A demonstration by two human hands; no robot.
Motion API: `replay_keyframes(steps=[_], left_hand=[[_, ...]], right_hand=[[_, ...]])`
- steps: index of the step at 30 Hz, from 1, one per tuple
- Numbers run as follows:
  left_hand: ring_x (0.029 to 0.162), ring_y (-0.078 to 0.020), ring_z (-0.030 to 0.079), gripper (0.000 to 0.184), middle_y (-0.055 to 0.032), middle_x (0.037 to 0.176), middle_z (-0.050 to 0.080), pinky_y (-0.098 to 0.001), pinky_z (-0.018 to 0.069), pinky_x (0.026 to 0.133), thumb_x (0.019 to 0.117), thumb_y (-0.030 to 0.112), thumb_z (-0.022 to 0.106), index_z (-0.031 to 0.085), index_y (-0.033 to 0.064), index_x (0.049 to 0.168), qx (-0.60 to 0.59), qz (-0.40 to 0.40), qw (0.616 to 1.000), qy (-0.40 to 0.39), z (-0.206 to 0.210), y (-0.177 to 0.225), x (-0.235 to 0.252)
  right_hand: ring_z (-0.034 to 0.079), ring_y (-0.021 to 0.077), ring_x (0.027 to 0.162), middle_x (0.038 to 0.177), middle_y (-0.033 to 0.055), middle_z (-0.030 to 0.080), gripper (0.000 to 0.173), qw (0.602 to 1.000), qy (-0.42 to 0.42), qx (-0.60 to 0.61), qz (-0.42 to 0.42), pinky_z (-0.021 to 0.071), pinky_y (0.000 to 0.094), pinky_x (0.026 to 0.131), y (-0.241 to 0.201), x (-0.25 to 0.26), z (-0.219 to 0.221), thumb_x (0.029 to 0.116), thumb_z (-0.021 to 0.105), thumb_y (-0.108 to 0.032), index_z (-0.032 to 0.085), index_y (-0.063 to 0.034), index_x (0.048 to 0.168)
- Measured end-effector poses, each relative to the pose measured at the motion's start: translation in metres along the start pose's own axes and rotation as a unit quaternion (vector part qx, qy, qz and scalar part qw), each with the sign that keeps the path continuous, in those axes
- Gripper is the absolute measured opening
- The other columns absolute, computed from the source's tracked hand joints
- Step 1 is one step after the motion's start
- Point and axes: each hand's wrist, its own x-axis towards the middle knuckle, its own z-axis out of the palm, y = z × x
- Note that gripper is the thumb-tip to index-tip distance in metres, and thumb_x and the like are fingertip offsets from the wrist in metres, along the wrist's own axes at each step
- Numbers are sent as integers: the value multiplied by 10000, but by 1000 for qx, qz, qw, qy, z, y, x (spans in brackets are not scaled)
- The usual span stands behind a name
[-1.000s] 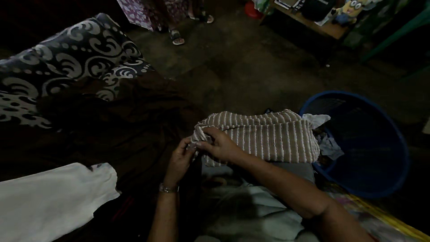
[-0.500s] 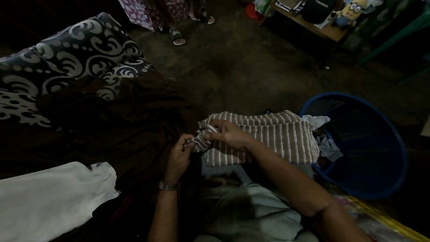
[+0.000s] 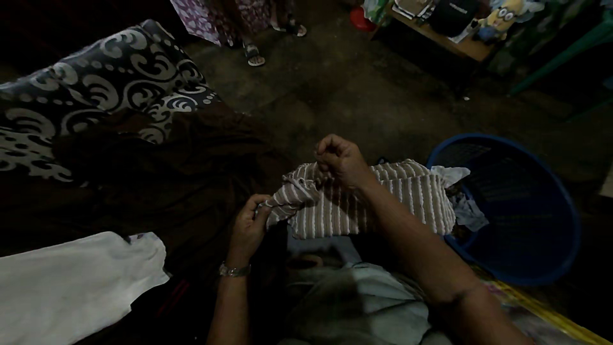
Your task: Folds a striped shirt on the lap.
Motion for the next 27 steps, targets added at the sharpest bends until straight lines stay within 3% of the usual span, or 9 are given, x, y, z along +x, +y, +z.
replay_keyframes(steps=[2,6,8,11,13,15,19,22,27], left_hand=[[1003,3,645,225,-13,1149,680,-191,547,896,979,73,556,641,-21,1165,-6,0,999,-38,-6,-4,-4],[1074,-28,634,172,-55,1174,678,-201,526,941,929,74,604,676,-25,1051,19,8,992,-124,-13,-14,-10],[1085,-31,626,205,-63,1188,672,-195,519,941,894,120,647,672,-26,1035,16,25,988,-154,-13,-17,-12],[1040,-26,621,360,-86,1198,652,-186,522,907,857,158,711,633,-50,1140,27,14,987,-159,-10,-13,-17],[1084,-61,626,401,-125,1220,650,-209,522,941,845,196,739,646,-56,1143,54,15,988,-146,-6,-13,-19],[1112,-85,626,304,-135,1199,658,-215,518,953,857,162,732,678,-50,1068,63,38,989,-130,-1,-15,-20],[1084,-62,637,154,-121,1129,680,-185,526,929,863,76,686,696,-52,948,54,64,992,-98,3,-17,-24],[1041,-54,643,140,-111,1072,692,-176,520,909,847,70,677,699,-44,925,68,65,993,-74,4,-16,-26],[1042,-45,644,131,-84,1061,697,-179,521,927,861,76,697,692,-36,930,48,73,994,-70,4,-20,-28]], right_hand=[[595,40,713,854,18,618,94,995,-9,-102,-14,541,203,689,-3,5,-6,983,524,47,603,1,1001],[645,206,971,1167,153,651,287,943,-115,-300,84,551,374,863,5,-3,-6,1031,577,-79,604,-5,1307],[627,287,1096,1224,183,635,362,916,-164,-355,95,522,464,963,21,-8,-6,1001,651,-157,618,-22,1336],[567,366,1217,1291,208,614,495,878,-216,-421,77,460,547,1044,35,-14,1,935,751,-246,615,-62,1373],[558,403,1207,1286,220,602,480,854,-214,-472,43,467,574,1020,41,-17,6,925,759,-239,634,-89,1363],[580,398,1163,1233,219,618,325,845,-191,-500,-14,493,552,987,48,-19,9,957,705,-208,707,-95,1261],[606,340,1080,1121,207,637,161,905,-142,-400,-28,516,488,939,47,-16,9,933,716,-127,734,12,1011],[617,244,954,1065,165,624,96,944,-108,-308,35,543,405,835,42,-16,-3,920,682,-15,683,24,1008],[655,318,963,1011,182,672,105,915,-43,-398,56,538,503,887,47,-25,-22,959,625,-22,680,26,1035]])
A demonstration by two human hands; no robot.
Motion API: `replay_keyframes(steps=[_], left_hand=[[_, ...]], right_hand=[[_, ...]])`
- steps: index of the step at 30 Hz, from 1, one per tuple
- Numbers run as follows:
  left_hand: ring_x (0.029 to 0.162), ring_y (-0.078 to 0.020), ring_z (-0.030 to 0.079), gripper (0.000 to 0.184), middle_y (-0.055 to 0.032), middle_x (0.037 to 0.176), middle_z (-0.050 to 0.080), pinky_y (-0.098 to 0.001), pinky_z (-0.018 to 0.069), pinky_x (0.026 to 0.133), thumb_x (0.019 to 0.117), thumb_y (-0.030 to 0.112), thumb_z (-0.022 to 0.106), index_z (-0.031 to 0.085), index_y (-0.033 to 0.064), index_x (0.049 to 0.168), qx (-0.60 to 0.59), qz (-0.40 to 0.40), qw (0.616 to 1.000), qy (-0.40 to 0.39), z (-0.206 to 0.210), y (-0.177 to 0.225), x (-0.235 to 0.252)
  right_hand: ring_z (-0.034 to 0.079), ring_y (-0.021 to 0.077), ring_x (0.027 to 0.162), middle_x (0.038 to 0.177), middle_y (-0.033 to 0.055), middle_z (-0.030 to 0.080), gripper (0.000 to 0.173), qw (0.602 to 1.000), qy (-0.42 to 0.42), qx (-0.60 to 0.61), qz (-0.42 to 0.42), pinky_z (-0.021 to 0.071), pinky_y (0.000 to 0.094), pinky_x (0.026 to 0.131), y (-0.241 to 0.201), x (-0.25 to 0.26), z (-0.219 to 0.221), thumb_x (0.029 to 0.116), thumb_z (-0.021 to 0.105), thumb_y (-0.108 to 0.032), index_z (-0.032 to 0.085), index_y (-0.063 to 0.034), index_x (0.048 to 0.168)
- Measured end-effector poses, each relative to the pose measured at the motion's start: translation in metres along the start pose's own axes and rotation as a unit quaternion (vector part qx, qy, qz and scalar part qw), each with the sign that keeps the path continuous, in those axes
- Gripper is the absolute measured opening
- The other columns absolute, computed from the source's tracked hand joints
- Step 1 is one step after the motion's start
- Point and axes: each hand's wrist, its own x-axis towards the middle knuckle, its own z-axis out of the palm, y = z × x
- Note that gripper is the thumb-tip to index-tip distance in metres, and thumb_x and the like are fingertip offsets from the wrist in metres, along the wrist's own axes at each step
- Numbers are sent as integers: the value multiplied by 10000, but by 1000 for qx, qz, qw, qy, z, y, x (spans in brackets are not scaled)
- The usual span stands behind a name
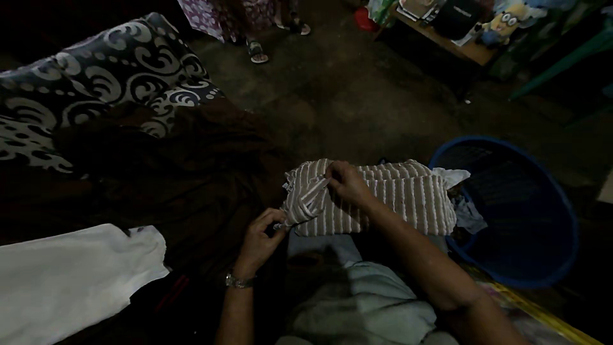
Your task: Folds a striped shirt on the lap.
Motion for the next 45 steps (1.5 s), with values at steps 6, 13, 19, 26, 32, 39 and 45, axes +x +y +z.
replay_keyframes(steps=[6,13,19,26,32,39,45], left_hand=[[1058,-41,632,102,-67,1059,692,-176,511,933,833,71,696,688,-13,890,-19,-10,999,-24,0,1,1],[1026,-32,633,161,-87,1051,687,-167,514,908,857,116,694,697,-32,919,-6,-11,1000,-28,4,3,0],[1006,-56,646,154,-112,1048,691,-176,529,882,867,101,705,703,-47,911,-6,8,1000,-25,10,3,-2],[1040,-72,644,133,-92,1047,693,-210,528,918,844,104,686,693,-18,899,6,-1,1000,-7,5,2,-5],[1145,-55,577,371,-116,1232,610,-183,502,936,908,361,659,686,-8,934,-52,17,996,-71,2,10,0],[1061,-73,604,217,-128,1179,632,-197,511,879,966,164,591,652,-39,1009,-28,-84,996,26,16,12,-2],[1212,-202,568,828,-174,1321,574,-333,497,1014,663,414,879,552,-38,1275,15,-123,992,-36,12,-3,-17]], right_hand=[[663,273,863,974,165,669,190,996,10,11,90,555,474,813,-6,-7,0,1027,578,-107,624,11,1169],[643,197,799,872,134,680,381,995,-84,21,52,539,405,788,-33,-31,4,1078,500,-279,707,36,1019],[612,196,803,928,121,656,356,984,-147,37,91,519,399,784,-43,-35,29,1074,516,-299,666,15,1152],[575,83,756,867,66,574,243,977,-110,172,62,507,256,716,-46,-39,22,1043,510,-159,608,32,930],[592,16,797,872,-17,597,184,936,-113,328,66,520,225,757,-47,-45,23,1026,441,-107,600,-29,976],[636,168,963,1068,135,655,458,983,-157,93,30,526,364,909,-21,-61,18,1057,522,-365,589,40,1259],[627,326,1015,978,200,670,353,987,-144,-14,-66,449,520,967,-11,-69,17,1034,566,-248,687,72,947]])
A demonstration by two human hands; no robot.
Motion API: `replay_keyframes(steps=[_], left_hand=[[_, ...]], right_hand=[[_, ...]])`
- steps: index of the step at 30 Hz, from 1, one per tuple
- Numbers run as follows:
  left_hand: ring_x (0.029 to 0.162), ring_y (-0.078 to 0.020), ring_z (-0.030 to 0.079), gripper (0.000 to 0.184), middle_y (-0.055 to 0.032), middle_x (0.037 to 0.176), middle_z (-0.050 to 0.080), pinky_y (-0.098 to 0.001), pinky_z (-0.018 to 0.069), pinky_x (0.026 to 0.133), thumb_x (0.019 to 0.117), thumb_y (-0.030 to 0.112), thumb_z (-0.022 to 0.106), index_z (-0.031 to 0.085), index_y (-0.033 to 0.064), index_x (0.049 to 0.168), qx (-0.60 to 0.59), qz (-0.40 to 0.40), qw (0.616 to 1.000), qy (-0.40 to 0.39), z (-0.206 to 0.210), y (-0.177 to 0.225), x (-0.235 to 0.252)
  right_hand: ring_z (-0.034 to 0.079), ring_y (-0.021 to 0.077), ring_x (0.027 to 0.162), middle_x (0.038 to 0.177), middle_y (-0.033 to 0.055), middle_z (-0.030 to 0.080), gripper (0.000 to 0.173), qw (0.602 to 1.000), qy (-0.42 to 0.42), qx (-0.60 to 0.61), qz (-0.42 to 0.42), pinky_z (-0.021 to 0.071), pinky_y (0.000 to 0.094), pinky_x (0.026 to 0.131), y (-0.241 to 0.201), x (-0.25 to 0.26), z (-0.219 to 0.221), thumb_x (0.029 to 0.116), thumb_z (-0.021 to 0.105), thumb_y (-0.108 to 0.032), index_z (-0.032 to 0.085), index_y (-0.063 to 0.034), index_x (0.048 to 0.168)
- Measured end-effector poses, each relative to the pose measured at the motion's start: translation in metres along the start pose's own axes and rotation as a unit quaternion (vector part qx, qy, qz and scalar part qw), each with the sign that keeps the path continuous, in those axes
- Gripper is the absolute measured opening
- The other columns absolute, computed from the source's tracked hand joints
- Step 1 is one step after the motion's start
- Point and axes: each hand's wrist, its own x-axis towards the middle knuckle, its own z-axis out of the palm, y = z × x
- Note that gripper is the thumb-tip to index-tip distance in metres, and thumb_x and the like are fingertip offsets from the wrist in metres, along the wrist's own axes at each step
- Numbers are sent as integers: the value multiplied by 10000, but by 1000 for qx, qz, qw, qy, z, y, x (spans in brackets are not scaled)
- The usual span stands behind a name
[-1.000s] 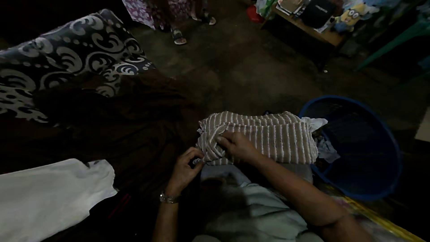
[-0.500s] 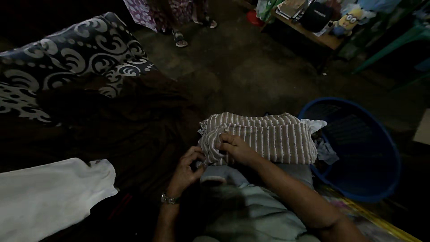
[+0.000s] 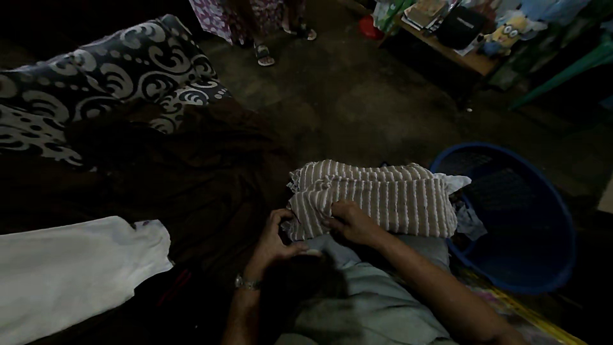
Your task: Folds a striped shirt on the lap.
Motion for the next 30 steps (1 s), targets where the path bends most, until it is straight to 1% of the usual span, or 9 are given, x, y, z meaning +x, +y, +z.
replay_keyframes(steps=[3,6,11,17,20,22,24,26,30], left_hand=[[1219,-341,576,592,-234,1291,597,-471,479,1046,747,241,856,618,-56,1201,78,6,997,4,0,-5,-8],[1124,-347,644,189,-202,1149,695,-496,504,982,833,101,678,726,-37,952,110,66,990,61,-2,-10,-15],[1000,-109,675,177,-108,1036,714,-250,550,897,820,76,636,691,-10,964,57,116,988,79,-15,7,-14],[969,-19,628,142,-58,980,674,-146,517,862,833,93,655,676,26,957,24,214,973,83,-27,66,0],[966,-112,647,121,-94,971,681,-235,539,878,860,107,648,701,36,943,63,237,969,16,-10,80,7],[1068,-284,657,186,-151,1077,698,-451,534,938,879,145,673,735,41,1020,131,208,966,-85,4,73,12],[1263,-425,550,389,-199,1295,642,-622,425,1038,885,263,748,720,43,1204,172,147,958,-178,16,65,14],[1271,-396,551,409,-164,1306,650,-598,418,1059,887,322,743,729,62,1202,162,157,965,-137,23,57,10],[1125,-344,632,251,-169,1181,692,-517,485,987,946,195,636,740,24,1098,147,126,980,37,20,55,6]], right_hand=[[578,150,848,953,124,594,320,991,-31,88,100,497,306,797,-7,-2,-15,1069,504,-234,636,54,1028],[593,160,747,866,101,596,267,981,-46,86,165,517,355,722,-3,-2,-19,1064,464,-188,618,29,1072],[632,197,781,883,101,646,506,983,-10,69,172,549,427,766,1,-1,-7,970,652,-482,633,-5,1135],[673,152,888,975,143,713,275,974,214,49,51,553,342,854,-21,8,-32,1056,509,-143,699,50,1106],[693,264,886,947,159,718,234,960,276,-43,25,550,477,845,-11,12,-49,1032,556,-139,716,29,1056],[680,323,932,985,182,695,263,969,204,-72,122,533,527,883,-4,15,-60,1067,522,-178,686,23,1104],[675,361,1036,1104,222,688,321,964,144,-68,213,514,542,950,6,17,-64,1095,467,-209,638,17,1245],[666,352,1122,1215,226,675,381,960,140,-55,235,502,524,1007,15,12,-63,1108,416,-218,566,-5,1386],[613,403,1192,1237,234,659,356,960,152,-103,213,445,575,1050,21,0,-61,1097,436,-202,624,12,1310]])
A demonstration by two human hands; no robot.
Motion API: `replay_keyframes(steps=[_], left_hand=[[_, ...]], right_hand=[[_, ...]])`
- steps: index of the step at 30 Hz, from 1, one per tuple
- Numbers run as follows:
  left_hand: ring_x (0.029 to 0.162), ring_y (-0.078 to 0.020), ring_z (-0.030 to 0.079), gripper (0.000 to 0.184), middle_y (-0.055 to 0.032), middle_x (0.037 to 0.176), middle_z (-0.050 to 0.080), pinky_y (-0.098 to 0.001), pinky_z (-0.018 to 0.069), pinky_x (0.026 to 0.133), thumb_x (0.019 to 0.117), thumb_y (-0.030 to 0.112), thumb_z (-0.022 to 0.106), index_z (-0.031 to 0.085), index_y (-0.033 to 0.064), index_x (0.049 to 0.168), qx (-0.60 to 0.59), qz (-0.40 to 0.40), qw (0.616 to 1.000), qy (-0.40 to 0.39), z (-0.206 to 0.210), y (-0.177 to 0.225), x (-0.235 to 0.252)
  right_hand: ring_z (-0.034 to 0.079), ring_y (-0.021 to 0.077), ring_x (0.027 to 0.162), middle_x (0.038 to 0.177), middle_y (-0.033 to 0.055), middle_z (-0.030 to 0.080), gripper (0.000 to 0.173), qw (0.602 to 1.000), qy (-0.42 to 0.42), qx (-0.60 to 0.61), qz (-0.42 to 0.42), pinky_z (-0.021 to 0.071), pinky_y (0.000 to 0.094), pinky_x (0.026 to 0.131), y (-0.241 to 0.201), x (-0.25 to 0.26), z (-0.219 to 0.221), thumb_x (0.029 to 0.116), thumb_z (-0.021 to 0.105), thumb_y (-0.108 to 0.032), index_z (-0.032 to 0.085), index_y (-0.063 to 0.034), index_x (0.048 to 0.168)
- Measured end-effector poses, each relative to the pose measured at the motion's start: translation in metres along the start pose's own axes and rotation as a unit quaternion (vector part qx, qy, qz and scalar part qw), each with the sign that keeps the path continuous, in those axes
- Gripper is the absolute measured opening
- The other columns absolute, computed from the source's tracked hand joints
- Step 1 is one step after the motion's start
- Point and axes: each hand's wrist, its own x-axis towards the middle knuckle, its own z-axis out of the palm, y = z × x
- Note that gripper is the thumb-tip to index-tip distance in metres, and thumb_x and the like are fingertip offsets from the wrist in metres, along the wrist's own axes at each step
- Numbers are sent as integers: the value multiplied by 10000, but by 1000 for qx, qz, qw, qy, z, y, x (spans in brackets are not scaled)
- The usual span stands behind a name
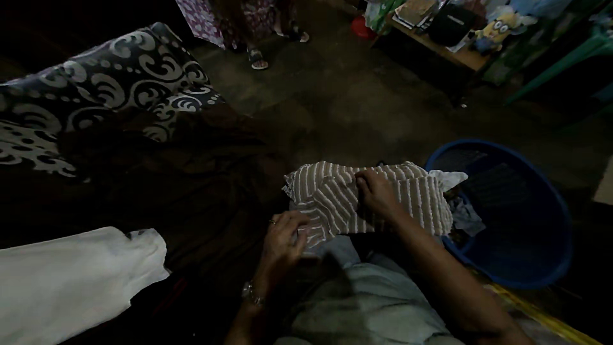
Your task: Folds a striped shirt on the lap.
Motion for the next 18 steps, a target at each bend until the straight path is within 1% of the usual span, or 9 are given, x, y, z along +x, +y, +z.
replay_keyframes(steps=[2,4,6,7,10,12,14,16,18], left_hand=[[1178,-382,597,310,-214,1256,643,-539,469,1013,979,196,621,687,-16,1196,0,-97,995,5,-4,2,7],[1199,-382,576,432,-239,1306,603,-531,455,1029,994,263,632,606,-34,1306,-11,-178,984,-18,-3,2,16],[1114,-298,620,524,-213,1284,604,-446,511,969,990,317,658,535,-22,1370,-34,-232,971,-50,-3,0,20],[1036,-260,633,542,-190,1228,618,-413,528,909,982,323,675,519,-15,1375,-46,-252,965,-59,-3,1,21],[854,-202,645,525,-144,1050,650,-378,550,788,944,248,737,531,-19,1347,-61,-277,955,-87,-7,4,21],[822,-163,644,366,-136,1009,675,-347,544,780,966,179,699,611,-41,1245,-84,-281,953,-74,-12,4,19],[807,-90,625,243,-91,970,668,-282,530,768,987,142,654,636,-33,1155,-131,-283,950,-21,-15,0,16],[811,-30,615,149,-18,919,641,-223,526,764,1001,105,599,611,-9,1096,-209,-277,937,42,-16,-7,15],[797,-22,634,84,28,877,638,-214,549,748,1015,90,547,589,31,1057,-291,-264,916,77,-13,-11,16]], right_hand=[[575,446,1217,1248,253,644,385,1000,-17,-15,-9,408,617,1060,1,0,-3,1100,438,-240,648,20,1293],[558,455,1234,1256,262,633,423,999,-30,-1,-16,374,654,1069,1,0,-3,1096,453,-293,646,28,1293],[562,452,1210,1225,263,634,448,999,-37,0,-19,366,668,1061,2,1,-2,1064,528,-350,655,38,1251],[562,454,1201,1212,264,633,454,999,-48,-8,-21,368,671,1055,3,1,-2,1044,572,-365,665,39,1229],[541,455,1209,1224,270,618,408,995,-93,-14,-18,369,651,1057,8,2,-7,1031,602,-331,695,47,1153],[584,389,1126,1158,246,630,336,995,-86,42,-9,427,581,1018,8,0,-11,1044,583,-245,686,71,1091],[613,235,895,981,170,640,278,992,-61,113,20,510,421,853,5,-2,-15,1058,562,-197,655,65,1058],[559,140,766,862,103,597,255,981,-60,174,53,490,328,750,3,-3,-18,1070,543,-194,633,41,1028],[531,95,718,799,57,562,252,972,-62,215,66,468,285,704,2,-4,-19,1074,528,-190,620,17,965]])
